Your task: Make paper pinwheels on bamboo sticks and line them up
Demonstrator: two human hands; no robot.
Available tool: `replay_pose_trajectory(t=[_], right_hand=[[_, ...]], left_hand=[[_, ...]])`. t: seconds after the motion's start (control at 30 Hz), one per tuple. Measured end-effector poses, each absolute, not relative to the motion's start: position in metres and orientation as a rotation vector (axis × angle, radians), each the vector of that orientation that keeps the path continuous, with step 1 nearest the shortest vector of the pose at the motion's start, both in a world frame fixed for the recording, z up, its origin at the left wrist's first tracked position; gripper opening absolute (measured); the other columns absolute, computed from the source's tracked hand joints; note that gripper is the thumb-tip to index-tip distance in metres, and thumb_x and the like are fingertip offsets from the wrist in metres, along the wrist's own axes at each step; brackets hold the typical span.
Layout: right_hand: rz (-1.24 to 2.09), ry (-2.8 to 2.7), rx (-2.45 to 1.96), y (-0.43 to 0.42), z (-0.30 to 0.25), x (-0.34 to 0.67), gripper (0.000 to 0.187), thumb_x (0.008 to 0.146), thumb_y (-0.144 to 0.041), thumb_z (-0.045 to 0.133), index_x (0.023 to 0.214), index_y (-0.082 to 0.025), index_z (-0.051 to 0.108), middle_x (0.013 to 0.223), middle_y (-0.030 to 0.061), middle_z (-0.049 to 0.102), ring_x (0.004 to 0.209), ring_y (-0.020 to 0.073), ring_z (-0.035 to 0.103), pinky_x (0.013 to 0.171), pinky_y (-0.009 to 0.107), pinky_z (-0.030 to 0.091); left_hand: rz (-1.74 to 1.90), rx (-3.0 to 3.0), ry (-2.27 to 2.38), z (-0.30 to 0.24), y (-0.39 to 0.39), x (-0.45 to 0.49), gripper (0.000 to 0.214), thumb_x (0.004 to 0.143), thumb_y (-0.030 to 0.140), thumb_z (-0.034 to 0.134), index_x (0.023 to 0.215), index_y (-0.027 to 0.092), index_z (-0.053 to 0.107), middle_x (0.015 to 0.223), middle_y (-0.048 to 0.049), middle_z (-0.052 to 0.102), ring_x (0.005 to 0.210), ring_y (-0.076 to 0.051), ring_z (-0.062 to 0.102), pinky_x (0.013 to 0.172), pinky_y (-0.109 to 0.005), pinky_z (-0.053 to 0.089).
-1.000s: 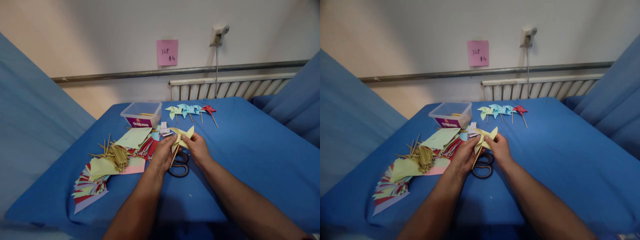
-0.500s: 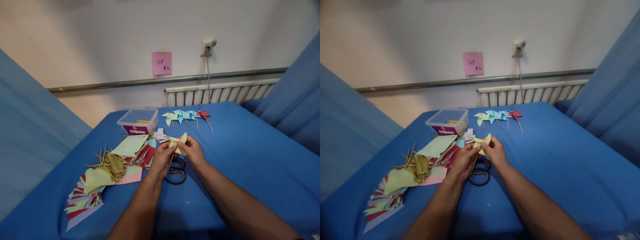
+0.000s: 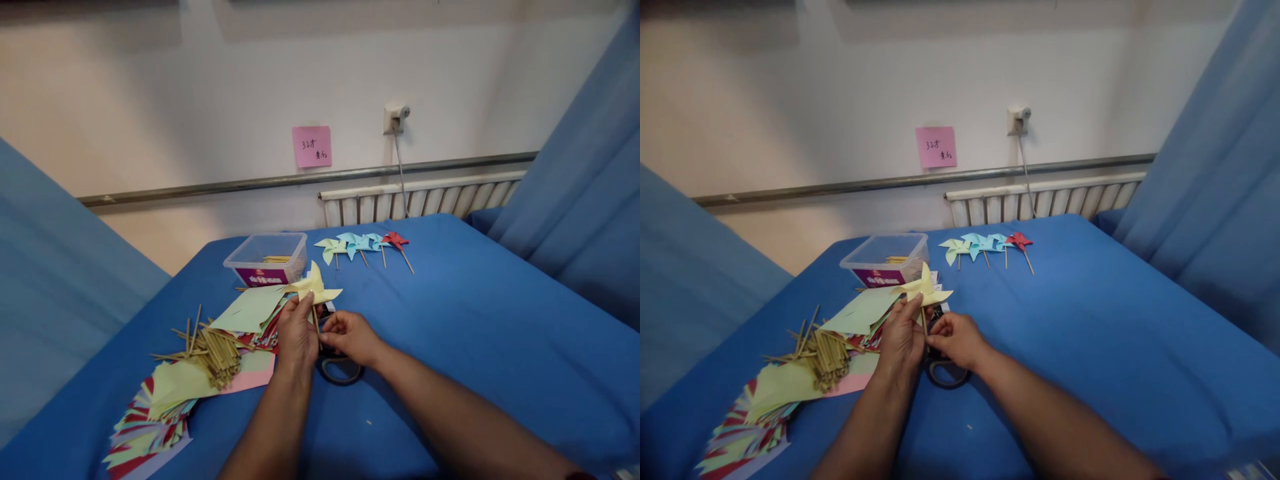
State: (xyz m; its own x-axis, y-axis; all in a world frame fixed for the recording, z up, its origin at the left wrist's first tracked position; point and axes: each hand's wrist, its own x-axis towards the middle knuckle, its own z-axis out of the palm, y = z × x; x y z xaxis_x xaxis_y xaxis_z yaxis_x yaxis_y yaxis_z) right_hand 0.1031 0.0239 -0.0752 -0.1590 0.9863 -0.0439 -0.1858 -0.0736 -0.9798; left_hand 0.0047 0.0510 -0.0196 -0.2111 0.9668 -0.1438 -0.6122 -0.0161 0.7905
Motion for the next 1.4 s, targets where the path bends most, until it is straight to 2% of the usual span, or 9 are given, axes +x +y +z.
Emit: replay_pose_trajectory(t=[0.2,0.37,0.53,0.7,0.8,0.9,1.07,1.23,1.4], right_hand=[[1.337,-1.214,-1.067,0.023,-0.079,0.1,0.019,0.068,-0.035,0.074,0.069,-0.02,0.063,0.063,-0.0038,0.062,0.054,0.0105,0.051,0.051,0.023,0.041],[1.402,-1.174,-1.033,0.023,-0.082,0.096,0.021,0.07,-0.039,0.072,0.074,-0.021,0.061,0.061,-0.0049,0.061,0.049,0.0107,0.053,0.049,0.024,0.042],[1.269,-1.231,-1.102,0.021,-0.079,0.095,0.013,0.072,-0.03,0.067,0.072,-0.02,0.059,0.06,-0.0045,0.059,0.052,0.0105,0.052,0.05,0.023,0.042],[1.06,-1.138,-1.217,0.031,-0.067,0.121,0.017,0.074,-0.037,0.061,0.073,-0.02,0.062,0.063,-0.0016,0.064,0.054,0.0131,0.057,0.053,0.025,0.047],[0.817,-1.044,-1.552,0.048,-0.061,0.171,0.021,0.076,-0.038,0.059,0.077,-0.019,0.066,0.07,0.0015,0.07,0.058,0.0149,0.063,0.057,0.026,0.05],[0.649,-0.949,-1.769,0.066,-0.062,0.239,0.02,0.079,-0.03,0.054,0.079,-0.016,0.068,0.075,0.0059,0.071,0.065,0.0175,0.065,0.061,0.026,0.048],[0.439,-0.855,-2.154,0.092,-0.071,0.324,0.02,0.078,-0.023,0.055,0.075,-0.014,0.073,0.076,0.0106,0.072,0.079,0.0254,0.068,0.07,0.031,0.048],[0.379,-0.85,-2.347,0.116,-0.077,0.352,0.024,0.081,-0.023,0.056,0.086,-0.017,0.078,0.096,0.0138,0.075,0.097,0.0291,0.069,0.079,0.032,0.049],[0.366,-0.848,-2.443,0.135,-0.083,0.361,0.028,0.085,-0.028,0.055,0.097,-0.019,0.078,0.107,0.0163,0.074,0.101,0.0301,0.069,0.08,0.034,0.051]], left_hand=[[1.587,0.501,0.89,-0.015,0.049,0.006,0.023,0.064,0.008,0.079,0.079,0.015,0.063,0.078,0.0023,0.07,0.064,-0.008,0.063,0.059,-0.019,0.049],[1.603,0.491,0.879,-0.016,0.049,0.006,0.021,0.066,0.009,0.078,0.079,0.016,0.063,0.078,0.0028,0.07,0.063,-0.008,0.063,0.06,-0.019,0.048],[1.544,0.52,0.838,-0.018,0.05,0.006,0.025,0.065,0.01,0.08,0.083,0.016,0.063,0.079,0.0032,0.07,0.063,-0.007,0.063,0.06,-0.018,0.049],[1.321,0.582,0.799,-0.017,0.045,0.006,0.035,0.073,0.019,0.078,0.105,0.016,0.065,0.095,-0.0065,0.074,0.084,-0.016,0.07,0.075,-0.025,0.055],[1.228,0.584,0.866,-0.017,0.042,0.006,0.034,0.077,0.023,0.075,0.108,0.017,0.065,0.113,-0.0123,0.072,0.094,-0.019,0.071,0.077,-0.028,0.055],[1.209,0.578,0.919,-0.017,0.04,0.007,0.023,0.077,0.021,0.074,0.099,0.015,0.068,0.114,-0.0125,0.072,0.089,-0.017,0.071,0.071,-0.025,0.055],[1.121,0.614,0.956,-0.019,0.04,0.008,0.02,0.076,0.019,0.075,0.094,0.014,0.069,0.1,-0.0104,0.074,0.073,-0.012,0.068,0.062,-0.021,0.053],[1.02,0.684,0.978,-0.019,0.037,0.01,0.022,0.072,0.021,0.079,0.092,0.014,0.071,0.098,-0.0096,0.074,0.07,-0.012,0.067,0.06,-0.02,0.052],[0.978,0.727,1.028,-0.021,0.034,0.011,0.023,0.07,0.024,0.08,0.09,0.015,0.071,0.099,-0.0112,0.074,0.071,-0.013,0.066,0.061,-0.021,0.052]])
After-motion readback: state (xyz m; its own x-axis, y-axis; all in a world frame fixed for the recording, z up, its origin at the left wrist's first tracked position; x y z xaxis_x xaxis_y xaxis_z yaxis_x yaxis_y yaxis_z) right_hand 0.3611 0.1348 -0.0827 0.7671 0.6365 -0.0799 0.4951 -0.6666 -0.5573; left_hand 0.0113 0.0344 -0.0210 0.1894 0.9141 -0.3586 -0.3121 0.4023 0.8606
